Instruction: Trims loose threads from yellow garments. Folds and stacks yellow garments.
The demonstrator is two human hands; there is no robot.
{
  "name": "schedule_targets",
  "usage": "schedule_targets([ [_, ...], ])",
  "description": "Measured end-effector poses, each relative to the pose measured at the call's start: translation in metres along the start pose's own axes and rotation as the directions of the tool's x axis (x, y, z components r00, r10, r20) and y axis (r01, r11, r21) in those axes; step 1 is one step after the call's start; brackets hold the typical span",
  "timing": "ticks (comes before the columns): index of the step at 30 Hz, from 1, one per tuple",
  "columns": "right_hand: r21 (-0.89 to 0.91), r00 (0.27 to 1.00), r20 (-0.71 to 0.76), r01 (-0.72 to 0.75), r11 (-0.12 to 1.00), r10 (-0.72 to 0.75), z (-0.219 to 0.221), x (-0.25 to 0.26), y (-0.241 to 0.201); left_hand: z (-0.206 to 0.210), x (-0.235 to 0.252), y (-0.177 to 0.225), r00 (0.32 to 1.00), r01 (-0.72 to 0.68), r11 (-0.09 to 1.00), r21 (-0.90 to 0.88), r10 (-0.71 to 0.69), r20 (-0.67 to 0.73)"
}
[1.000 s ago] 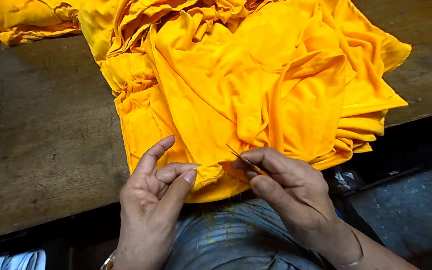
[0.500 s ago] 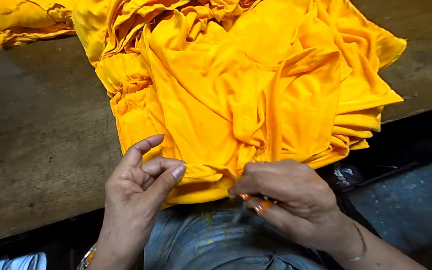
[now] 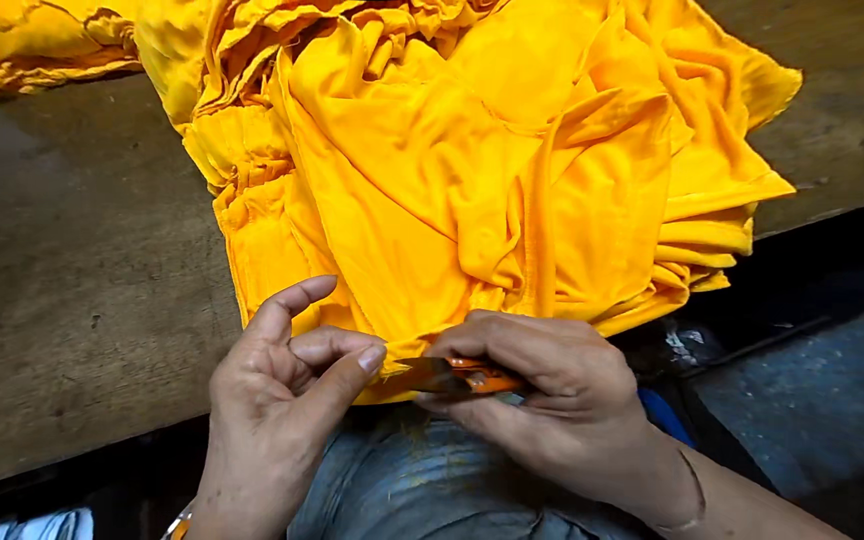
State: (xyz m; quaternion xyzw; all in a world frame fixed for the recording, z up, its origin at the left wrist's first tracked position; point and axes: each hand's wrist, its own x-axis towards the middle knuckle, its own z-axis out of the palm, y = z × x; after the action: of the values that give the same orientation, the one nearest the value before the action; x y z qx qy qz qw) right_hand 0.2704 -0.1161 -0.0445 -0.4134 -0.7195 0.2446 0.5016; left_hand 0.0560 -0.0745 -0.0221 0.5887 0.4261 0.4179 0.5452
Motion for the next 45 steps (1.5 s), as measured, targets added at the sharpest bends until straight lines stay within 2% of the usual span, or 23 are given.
schedule_targets([
  [3, -0.160, 0.996, 0.000, 0.093, 0.983, -0.094, 0.007, 0.006, 0.001, 0.002, 0.000, 0.001, 1.000, 0.004, 1.000, -0.002, -0.004, 0.007],
  [5, -0.189, 0.992, 0.065, 0.122, 0.974, -0.111, 0.008, 0.004, 0.002, 0.000, 0.001, 0.000, 1.000, 0.011, 1.000, 0.004, -0.011, 0.012],
  [7, -0.083, 0.964, 0.233, 0.152, 0.985, -0.129, 0.002, -0.002, 0.005, -0.001, 0.001, -0.001, 1.000, 0.020, 1.000, 0.006, -0.020, -0.002],
  [9, 0.107, 0.897, 0.411, 0.129, 0.986, -0.162, -0.006, -0.010, 0.006, -0.003, 0.002, -0.002, 0.999, 0.030, 0.999, 0.013, -0.030, -0.015],
  [10, 0.145, 0.893, 0.422, 0.105, 0.984, -0.158, -0.006, -0.013, 0.006, -0.004, 0.003, -0.002, 0.999, 0.035, 0.999, 0.015, -0.035, -0.017],
  [13, 0.027, 0.980, 0.183, 0.078, 0.997, -0.082, -0.001, -0.016, 0.007, -0.004, 0.003, -0.002, 0.999, 0.038, 0.999, 0.002, -0.038, -0.009],
  [15, -0.071, 0.999, 0.042, 0.027, 0.997, -0.024, 0.003, -0.007, 0.007, -0.002, 0.002, -0.001, 1.000, 0.027, 1.000, -0.005, -0.027, 0.003],
  [17, -0.142, 1.000, 0.010, 0.011, 0.990, -0.010, 0.005, -0.001, 0.007, -0.001, 0.000, 0.000, 1.000, 0.020, 1.000, 0.010, -0.020, 0.022],
  [21, -0.172, 0.997, 0.027, 0.077, 0.982, -0.074, 0.013, 0.005, 0.009, 0.000, 0.001, -0.001, 1.000, 0.019, 1.000, 0.022, -0.019, 0.015],
  [25, -0.188, 0.970, 0.174, 0.200, 0.962, -0.168, 0.001, -0.003, 0.008, -0.003, 0.003, -0.002, 0.999, 0.047, 0.999, 0.012, -0.047, -0.017],
  [27, -0.137, 0.922, 0.341, 0.243, 0.960, -0.185, -0.010, -0.011, 0.007, -0.005, 0.004, -0.002, 0.997, 0.064, 0.998, 0.006, -0.064, -0.031],
  [29, -0.052, 0.838, 0.520, 0.227, 0.973, -0.167, -0.016, -0.018, 0.007, -0.005, 0.005, -0.001, 0.996, 0.077, 0.997, -0.001, -0.076, -0.038],
  [30, -0.031, 0.806, 0.570, 0.216, 0.976, -0.160, -0.017, -0.021, 0.007, -0.005, 0.006, -0.001, 0.996, 0.080, 0.997, -0.004, -0.080, -0.040],
  [31, -0.032, 0.809, 0.566, 0.211, 0.977, -0.156, -0.017, -0.023, 0.008, -0.005, 0.006, -0.001, 0.996, 0.083, 0.996, -0.006, -0.084, -0.039],
  [32, -0.043, 0.844, 0.514, 0.201, 0.979, -0.151, -0.018, -0.022, 0.008, -0.005, 0.007, -0.001, 0.996, 0.083, 0.997, -0.009, -0.083, -0.037],
  [34, -0.062, 0.939, 0.316, 0.165, 0.984, -0.137, -0.020, -0.015, 0.007, -0.005, 0.007, -0.001, 0.997, 0.074, 0.997, -0.008, -0.074, -0.032],
  [36, -0.096, 0.991, 0.118, 0.080, 0.992, -0.068, -0.018, 0.000, 0.005, -0.005, 0.006, 0.000, 0.997, 0.068, 0.998, -0.011, -0.068, -0.022],
  [38, -0.117, 0.996, 0.083, -0.001, 0.993, 0.011, -0.013, 0.011, 0.008, -0.004, 0.005, 0.003, 1.000, 0.027, 1.000, -0.010, -0.027, 0.012],
  [41, -0.121, 0.990, 0.135, 0.044, 0.992, -0.028, -0.022, 0.022, 0.017, -0.007, 0.004, 0.010, 0.995, -0.095, 0.995, 0.004, 0.095, 0.044],
  [42, -0.119, 0.997, 0.077, 0.020, 0.993, -0.011, -0.034, 0.025, 0.017, -0.010, 0.003, 0.011, 0.990, -0.138, 0.990, 0.005, 0.138, 0.029],
  [43, -0.120, 0.999, -0.043, -0.033, 0.992, 0.028, -0.050, 0.027, 0.017, -0.015, 0.001, 0.010, 0.985, -0.170, 0.985, 0.016, 0.170, -0.004],
  [45, -0.136, 0.930, -0.347, -0.173, 0.976, 0.117, -0.082, 0.032, 0.023, -0.025, -0.003, 0.006, 0.972, -0.223, 0.975, 0.010, 0.223, -0.071],
])
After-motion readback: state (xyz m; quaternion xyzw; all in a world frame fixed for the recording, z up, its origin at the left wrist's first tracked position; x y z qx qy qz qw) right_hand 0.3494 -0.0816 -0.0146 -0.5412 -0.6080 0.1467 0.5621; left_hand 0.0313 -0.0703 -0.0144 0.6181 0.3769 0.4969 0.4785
